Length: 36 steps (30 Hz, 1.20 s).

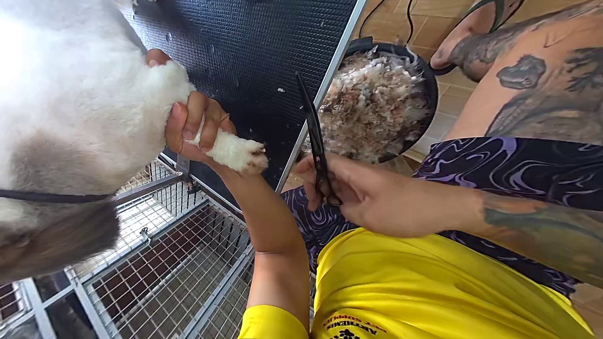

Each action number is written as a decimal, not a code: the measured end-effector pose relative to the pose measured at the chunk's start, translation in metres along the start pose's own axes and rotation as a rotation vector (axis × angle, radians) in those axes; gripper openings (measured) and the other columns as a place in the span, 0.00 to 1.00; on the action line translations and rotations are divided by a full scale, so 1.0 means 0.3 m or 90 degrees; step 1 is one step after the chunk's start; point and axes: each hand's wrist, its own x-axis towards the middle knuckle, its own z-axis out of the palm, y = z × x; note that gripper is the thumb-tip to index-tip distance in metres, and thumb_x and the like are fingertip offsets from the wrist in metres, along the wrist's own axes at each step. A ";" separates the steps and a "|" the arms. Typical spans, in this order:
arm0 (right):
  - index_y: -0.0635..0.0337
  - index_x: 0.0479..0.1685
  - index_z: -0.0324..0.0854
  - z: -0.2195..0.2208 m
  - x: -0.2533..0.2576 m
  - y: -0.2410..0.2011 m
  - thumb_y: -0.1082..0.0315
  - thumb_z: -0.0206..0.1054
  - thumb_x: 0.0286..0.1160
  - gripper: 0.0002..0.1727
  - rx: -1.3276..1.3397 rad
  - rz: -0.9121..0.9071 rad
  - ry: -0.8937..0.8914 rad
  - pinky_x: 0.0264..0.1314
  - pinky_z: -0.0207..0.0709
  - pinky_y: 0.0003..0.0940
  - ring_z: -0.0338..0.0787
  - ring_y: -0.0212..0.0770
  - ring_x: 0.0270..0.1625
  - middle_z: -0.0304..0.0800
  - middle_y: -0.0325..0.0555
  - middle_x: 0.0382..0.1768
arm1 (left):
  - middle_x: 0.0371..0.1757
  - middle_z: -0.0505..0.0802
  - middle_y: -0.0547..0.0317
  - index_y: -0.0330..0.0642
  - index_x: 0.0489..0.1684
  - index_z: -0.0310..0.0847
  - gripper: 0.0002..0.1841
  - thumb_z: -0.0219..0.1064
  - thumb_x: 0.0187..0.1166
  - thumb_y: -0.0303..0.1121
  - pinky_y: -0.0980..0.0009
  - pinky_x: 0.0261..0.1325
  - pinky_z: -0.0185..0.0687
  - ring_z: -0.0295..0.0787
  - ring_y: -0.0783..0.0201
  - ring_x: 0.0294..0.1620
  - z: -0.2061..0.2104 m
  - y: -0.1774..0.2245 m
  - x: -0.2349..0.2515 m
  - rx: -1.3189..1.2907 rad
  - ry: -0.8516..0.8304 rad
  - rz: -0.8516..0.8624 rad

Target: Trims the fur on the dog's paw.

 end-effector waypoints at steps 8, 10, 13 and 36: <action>0.48 0.67 0.78 0.053 -0.049 0.053 0.42 0.77 0.60 0.34 -0.269 -0.130 0.047 0.42 0.88 0.19 0.88 0.16 0.39 0.88 0.25 0.42 | 0.17 0.83 0.60 0.34 0.68 0.73 0.18 0.61 0.85 0.34 0.70 0.21 0.83 0.78 0.67 0.11 -0.031 0.025 0.008 -0.002 -0.059 -0.039; 0.47 0.64 0.80 0.058 -0.044 0.044 0.42 0.76 0.60 0.33 -0.301 -0.142 0.054 0.40 0.86 0.19 0.86 0.16 0.38 0.88 0.25 0.40 | 0.15 0.81 0.60 0.34 0.67 0.72 0.18 0.62 0.83 0.32 0.70 0.19 0.82 0.77 0.67 0.10 -0.021 0.020 0.007 -0.008 -0.033 -0.023; 0.44 0.64 0.81 0.055 -0.036 0.028 0.45 0.75 0.59 0.30 -0.324 -0.115 0.053 0.41 0.87 0.21 0.88 0.16 0.39 0.89 0.23 0.41 | 0.14 0.80 0.61 0.36 0.68 0.70 0.18 0.63 0.82 0.31 0.70 0.18 0.81 0.76 0.67 0.09 -0.014 0.025 0.013 0.019 -0.031 -0.031; 0.47 0.62 0.84 0.030 -0.046 0.023 0.46 0.78 0.56 0.31 -0.208 -0.136 0.059 0.37 0.87 0.16 0.89 0.15 0.36 0.90 0.24 0.41 | 0.16 0.82 0.59 0.33 0.63 0.75 0.16 0.61 0.84 0.33 0.68 0.22 0.83 0.78 0.67 0.12 -0.018 0.022 -0.002 -0.018 -0.042 -0.029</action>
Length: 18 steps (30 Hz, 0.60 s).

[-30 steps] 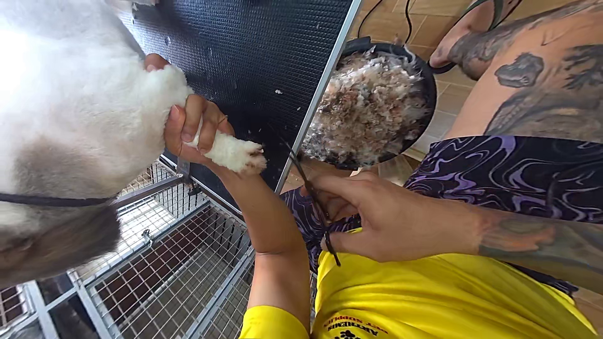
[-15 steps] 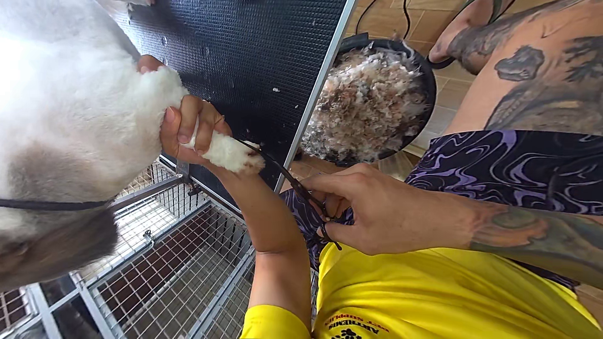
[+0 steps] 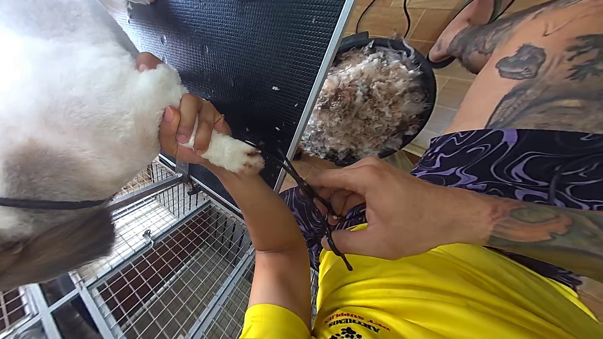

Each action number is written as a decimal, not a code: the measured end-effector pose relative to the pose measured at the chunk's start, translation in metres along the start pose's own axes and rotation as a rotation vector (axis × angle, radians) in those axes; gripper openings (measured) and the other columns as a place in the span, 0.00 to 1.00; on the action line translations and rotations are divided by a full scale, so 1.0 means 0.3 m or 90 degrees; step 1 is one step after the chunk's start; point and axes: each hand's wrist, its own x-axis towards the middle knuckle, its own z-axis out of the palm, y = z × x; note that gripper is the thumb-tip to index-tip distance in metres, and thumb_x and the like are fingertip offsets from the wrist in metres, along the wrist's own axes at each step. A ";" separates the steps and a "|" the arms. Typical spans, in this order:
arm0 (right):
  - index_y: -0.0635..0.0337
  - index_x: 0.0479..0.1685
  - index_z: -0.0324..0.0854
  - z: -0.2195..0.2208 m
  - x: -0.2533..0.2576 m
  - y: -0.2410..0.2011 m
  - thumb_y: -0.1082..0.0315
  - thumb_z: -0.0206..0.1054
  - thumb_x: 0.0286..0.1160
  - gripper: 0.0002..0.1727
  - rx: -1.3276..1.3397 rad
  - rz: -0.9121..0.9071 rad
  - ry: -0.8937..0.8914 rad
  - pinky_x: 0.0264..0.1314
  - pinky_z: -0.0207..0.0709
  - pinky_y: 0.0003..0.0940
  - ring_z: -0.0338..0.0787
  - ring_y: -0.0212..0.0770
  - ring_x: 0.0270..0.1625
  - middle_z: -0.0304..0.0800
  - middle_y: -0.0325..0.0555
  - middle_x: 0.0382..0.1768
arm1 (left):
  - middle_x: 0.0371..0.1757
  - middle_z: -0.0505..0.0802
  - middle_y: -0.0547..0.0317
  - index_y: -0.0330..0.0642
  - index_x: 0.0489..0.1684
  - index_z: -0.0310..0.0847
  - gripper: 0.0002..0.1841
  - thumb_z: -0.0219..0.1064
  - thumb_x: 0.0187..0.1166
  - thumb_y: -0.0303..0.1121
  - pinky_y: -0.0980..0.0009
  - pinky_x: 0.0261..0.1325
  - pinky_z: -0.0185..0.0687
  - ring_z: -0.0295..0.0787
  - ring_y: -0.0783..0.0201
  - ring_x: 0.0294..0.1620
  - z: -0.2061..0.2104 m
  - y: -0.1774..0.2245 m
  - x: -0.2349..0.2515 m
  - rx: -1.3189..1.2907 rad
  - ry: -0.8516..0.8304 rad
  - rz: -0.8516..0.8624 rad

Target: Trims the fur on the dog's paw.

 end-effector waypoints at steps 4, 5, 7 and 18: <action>0.47 0.66 0.84 -0.013 -0.001 -0.011 0.51 0.78 0.58 0.30 -0.010 0.031 -0.029 0.38 0.88 0.17 0.89 0.16 0.36 0.91 0.24 0.42 | 0.17 0.83 0.60 0.30 0.61 0.75 0.15 0.61 0.82 0.30 0.73 0.24 0.82 0.79 0.69 0.14 0.002 -0.010 -0.001 -0.059 -0.006 -0.003; 0.47 0.67 0.84 -0.014 -0.001 -0.013 0.54 0.78 0.59 0.30 -0.008 0.040 -0.033 0.39 0.88 0.17 0.90 0.16 0.36 0.92 0.24 0.43 | 0.16 0.81 0.61 0.30 0.56 0.75 0.13 0.61 0.81 0.29 0.73 0.23 0.81 0.78 0.69 0.13 0.006 -0.013 -0.001 -0.061 0.003 0.004; 0.47 0.67 0.84 -0.017 0.000 -0.018 0.58 0.77 0.60 0.29 -0.002 0.060 -0.044 0.38 0.90 0.19 0.91 0.18 0.36 0.93 0.26 0.44 | 0.14 0.79 0.61 0.31 0.51 0.75 0.10 0.62 0.79 0.28 0.75 0.19 0.77 0.76 0.69 0.10 0.020 -0.021 0.003 -0.047 0.029 0.028; 0.44 0.67 0.85 -0.027 -0.006 -0.020 0.60 0.78 0.61 0.27 0.041 0.100 -0.046 0.37 0.90 0.20 0.91 0.19 0.35 0.94 0.24 0.44 | 0.14 0.80 0.60 0.32 0.46 0.77 0.10 0.61 0.81 0.31 0.73 0.19 0.78 0.76 0.69 0.11 0.005 -0.014 -0.006 -0.021 0.003 0.019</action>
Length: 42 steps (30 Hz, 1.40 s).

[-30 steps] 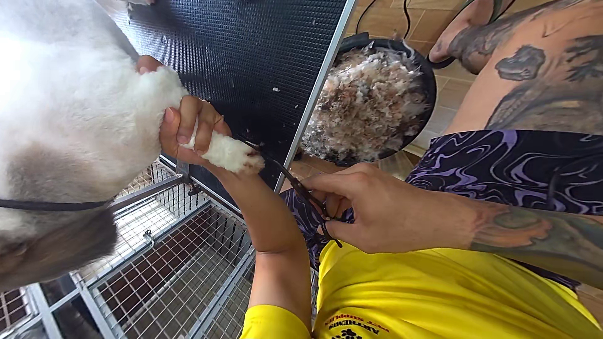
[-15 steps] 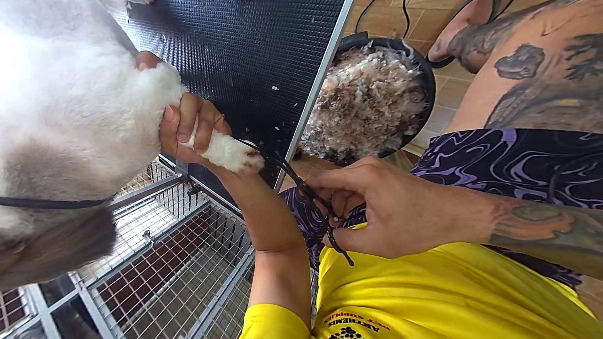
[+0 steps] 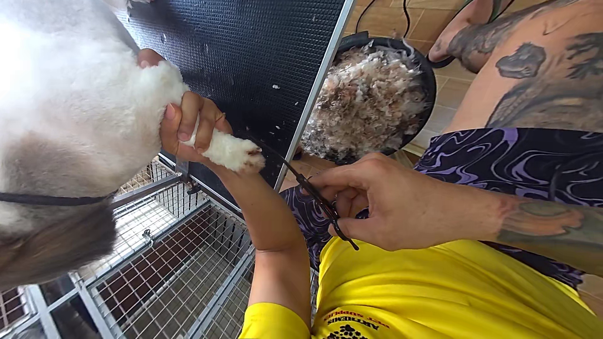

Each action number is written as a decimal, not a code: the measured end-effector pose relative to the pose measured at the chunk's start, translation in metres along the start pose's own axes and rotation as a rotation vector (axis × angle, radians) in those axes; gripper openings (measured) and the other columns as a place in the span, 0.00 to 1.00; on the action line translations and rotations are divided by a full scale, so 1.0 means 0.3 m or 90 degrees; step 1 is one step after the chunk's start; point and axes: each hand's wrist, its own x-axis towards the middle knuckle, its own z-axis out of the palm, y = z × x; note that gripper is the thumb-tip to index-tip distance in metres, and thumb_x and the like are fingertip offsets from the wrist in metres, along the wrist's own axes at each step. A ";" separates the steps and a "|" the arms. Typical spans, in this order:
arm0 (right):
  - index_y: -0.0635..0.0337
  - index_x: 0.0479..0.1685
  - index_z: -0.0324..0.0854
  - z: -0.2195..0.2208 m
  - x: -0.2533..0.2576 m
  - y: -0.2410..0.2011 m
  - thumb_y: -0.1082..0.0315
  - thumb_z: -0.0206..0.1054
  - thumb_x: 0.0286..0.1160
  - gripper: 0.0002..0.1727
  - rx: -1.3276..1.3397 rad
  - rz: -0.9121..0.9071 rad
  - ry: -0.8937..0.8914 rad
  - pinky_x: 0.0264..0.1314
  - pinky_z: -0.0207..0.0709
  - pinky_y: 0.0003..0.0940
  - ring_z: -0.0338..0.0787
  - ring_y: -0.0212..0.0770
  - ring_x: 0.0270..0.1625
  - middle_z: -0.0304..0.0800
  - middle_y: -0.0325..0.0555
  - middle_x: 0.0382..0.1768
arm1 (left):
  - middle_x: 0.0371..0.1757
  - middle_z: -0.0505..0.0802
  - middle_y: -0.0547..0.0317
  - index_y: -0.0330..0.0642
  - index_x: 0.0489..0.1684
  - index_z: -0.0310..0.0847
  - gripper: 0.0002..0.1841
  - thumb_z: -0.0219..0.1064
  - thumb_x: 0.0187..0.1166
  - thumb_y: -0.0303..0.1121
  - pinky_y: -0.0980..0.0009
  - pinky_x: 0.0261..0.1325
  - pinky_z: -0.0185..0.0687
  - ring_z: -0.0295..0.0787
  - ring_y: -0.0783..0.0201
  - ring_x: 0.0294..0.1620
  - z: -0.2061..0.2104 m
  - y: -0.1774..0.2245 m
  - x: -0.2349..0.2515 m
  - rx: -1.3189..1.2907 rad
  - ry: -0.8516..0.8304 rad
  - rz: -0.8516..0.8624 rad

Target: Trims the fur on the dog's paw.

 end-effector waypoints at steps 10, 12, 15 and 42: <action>0.43 0.65 0.86 -0.010 -0.008 0.008 0.62 0.78 0.59 0.27 0.005 -0.014 -0.004 0.36 0.90 0.20 0.91 0.20 0.34 0.94 0.24 0.44 | 0.15 0.81 0.59 0.30 0.52 0.77 0.11 0.62 0.79 0.29 0.75 0.18 0.77 0.77 0.70 0.11 0.027 -0.012 0.005 -0.018 0.025 -0.008; 0.43 0.66 0.86 -0.012 -0.010 0.008 0.63 0.77 0.60 0.27 0.003 -0.007 -0.005 0.36 0.89 0.19 0.91 0.20 0.34 0.94 0.25 0.45 | 0.15 0.82 0.60 0.31 0.55 0.77 0.12 0.63 0.80 0.30 0.76 0.18 0.77 0.78 0.70 0.11 0.026 -0.013 0.002 -0.016 0.033 -0.002; 0.44 0.67 0.86 -0.014 -0.015 0.011 0.64 0.77 0.61 0.28 0.005 -0.003 -0.003 0.37 0.90 0.20 0.91 0.20 0.35 0.94 0.25 0.46 | 0.16 0.82 0.58 0.31 0.56 0.74 0.14 0.63 0.81 0.32 0.72 0.20 0.80 0.79 0.67 0.12 0.000 0.008 0.003 -0.057 -0.002 -0.051; 0.54 0.66 0.84 -0.034 -0.050 0.057 0.65 0.80 0.66 0.26 -0.012 -0.037 0.166 0.45 0.96 0.31 0.97 0.37 0.43 0.96 0.38 0.49 | 0.16 0.80 0.69 0.45 0.24 0.77 0.12 0.60 0.82 0.27 0.81 0.14 0.69 0.70 0.77 0.10 -0.074 -0.082 0.026 0.300 0.096 0.104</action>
